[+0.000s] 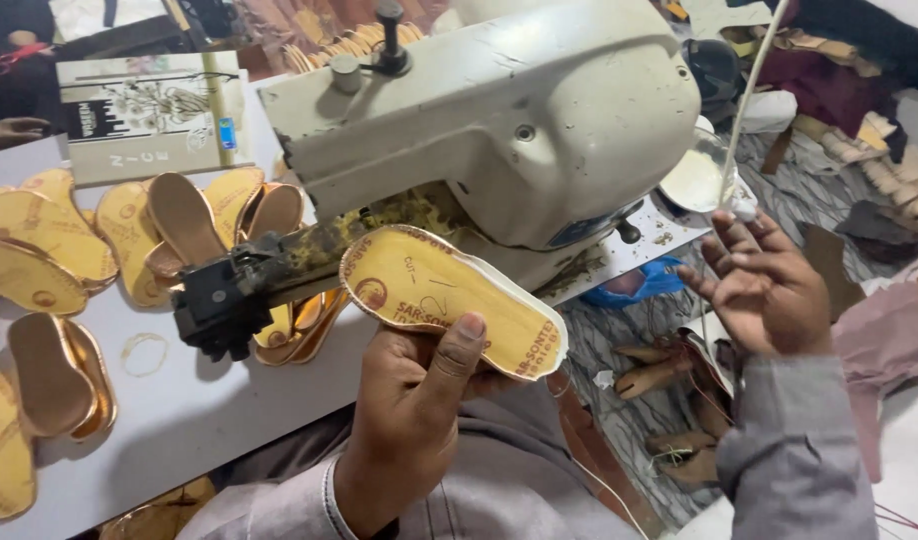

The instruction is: Stitching shoe insoles using an industrial sewing machine at a steady but slightly slowed pace.

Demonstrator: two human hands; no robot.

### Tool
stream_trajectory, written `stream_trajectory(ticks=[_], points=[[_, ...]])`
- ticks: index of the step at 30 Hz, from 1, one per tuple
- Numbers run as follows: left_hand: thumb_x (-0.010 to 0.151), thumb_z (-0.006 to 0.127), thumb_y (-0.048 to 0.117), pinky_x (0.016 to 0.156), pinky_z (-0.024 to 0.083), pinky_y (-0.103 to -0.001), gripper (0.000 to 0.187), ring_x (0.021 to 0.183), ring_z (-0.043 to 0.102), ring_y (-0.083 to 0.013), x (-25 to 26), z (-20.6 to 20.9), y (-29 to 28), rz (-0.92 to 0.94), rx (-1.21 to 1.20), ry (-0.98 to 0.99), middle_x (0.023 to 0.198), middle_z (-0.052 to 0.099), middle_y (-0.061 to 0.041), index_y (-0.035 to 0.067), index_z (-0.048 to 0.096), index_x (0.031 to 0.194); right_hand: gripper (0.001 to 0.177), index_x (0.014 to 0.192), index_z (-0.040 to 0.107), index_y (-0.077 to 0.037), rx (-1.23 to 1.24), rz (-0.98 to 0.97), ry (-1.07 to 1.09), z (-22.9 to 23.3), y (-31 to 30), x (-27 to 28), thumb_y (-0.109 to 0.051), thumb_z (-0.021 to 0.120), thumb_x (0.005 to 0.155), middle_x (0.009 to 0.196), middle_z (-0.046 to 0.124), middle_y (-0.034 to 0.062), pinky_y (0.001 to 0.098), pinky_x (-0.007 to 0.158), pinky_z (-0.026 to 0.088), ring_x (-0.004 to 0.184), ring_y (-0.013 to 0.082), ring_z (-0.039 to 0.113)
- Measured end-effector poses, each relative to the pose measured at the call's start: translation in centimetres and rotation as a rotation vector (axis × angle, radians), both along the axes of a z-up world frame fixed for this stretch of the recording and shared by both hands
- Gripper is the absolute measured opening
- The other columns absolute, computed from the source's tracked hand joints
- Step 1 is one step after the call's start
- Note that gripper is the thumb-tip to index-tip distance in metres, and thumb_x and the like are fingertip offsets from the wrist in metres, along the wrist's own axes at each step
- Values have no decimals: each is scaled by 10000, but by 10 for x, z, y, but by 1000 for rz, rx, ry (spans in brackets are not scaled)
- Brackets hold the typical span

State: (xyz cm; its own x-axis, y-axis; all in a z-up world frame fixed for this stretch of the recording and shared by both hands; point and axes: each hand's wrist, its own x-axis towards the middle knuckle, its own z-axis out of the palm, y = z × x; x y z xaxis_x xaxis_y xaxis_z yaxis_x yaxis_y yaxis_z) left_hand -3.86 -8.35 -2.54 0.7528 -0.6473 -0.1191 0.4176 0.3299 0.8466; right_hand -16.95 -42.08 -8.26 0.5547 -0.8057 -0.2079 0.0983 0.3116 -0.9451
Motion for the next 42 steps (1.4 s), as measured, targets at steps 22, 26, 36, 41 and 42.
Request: stream_trajectory(ticks=[22, 26, 36, 41, 42], points=[[924, 647, 273, 734, 710, -490, 425, 926, 777, -339, 8, 15, 35, 248, -132, 75, 1009, 764, -210, -92, 660, 1143, 359, 1315, 607, 28, -1476, 411, -81, 45, 224, 27, -36, 592, 962, 1198, 549, 240, 354, 909, 577, 1029, 313, 647], [949, 641, 317, 700, 733, -440, 391, 870, 773, -258, 3, 17, 39, 275, -105, -122, 949, 758, -161, -41, 655, 1105, 340, 1310, 636, -5, -1550, 313, -64, 43, 232, 27, -50, 616, 974, 1138, 594, 190, 324, 822, 554, 940, 258, 628], [1017, 619, 183, 867, 656, -376, 305, 1043, 724, -233, -10, -3, 34, 437, -106, -477, 1162, 699, -143, -12, 577, 1248, 435, 1415, 539, 43, -1417, 304, -13, 55, 247, 31, -65, 574, 996, 1198, 572, 197, 322, 869, 558, 925, 238, 618], [977, 629, 314, 779, 655, -320, 353, 934, 712, -157, -3, 6, 34, 485, 3, -336, 1021, 753, -93, -15, 684, 1094, 387, 1358, 591, 48, -1557, 261, -2, 52, 251, 31, 18, 588, 972, 1150, 597, 197, 320, 855, 584, 947, 263, 661], [968, 628, 323, 700, 688, -327, 364, 850, 733, -173, -3, 8, 35, 459, 9, -303, 961, 746, -102, -21, 676, 1078, 364, 1342, 616, 34, -1590, 238, 13, 53, 250, 31, 6, 592, 980, 1137, 618, 185, 327, 852, 574, 942, 264, 661]])
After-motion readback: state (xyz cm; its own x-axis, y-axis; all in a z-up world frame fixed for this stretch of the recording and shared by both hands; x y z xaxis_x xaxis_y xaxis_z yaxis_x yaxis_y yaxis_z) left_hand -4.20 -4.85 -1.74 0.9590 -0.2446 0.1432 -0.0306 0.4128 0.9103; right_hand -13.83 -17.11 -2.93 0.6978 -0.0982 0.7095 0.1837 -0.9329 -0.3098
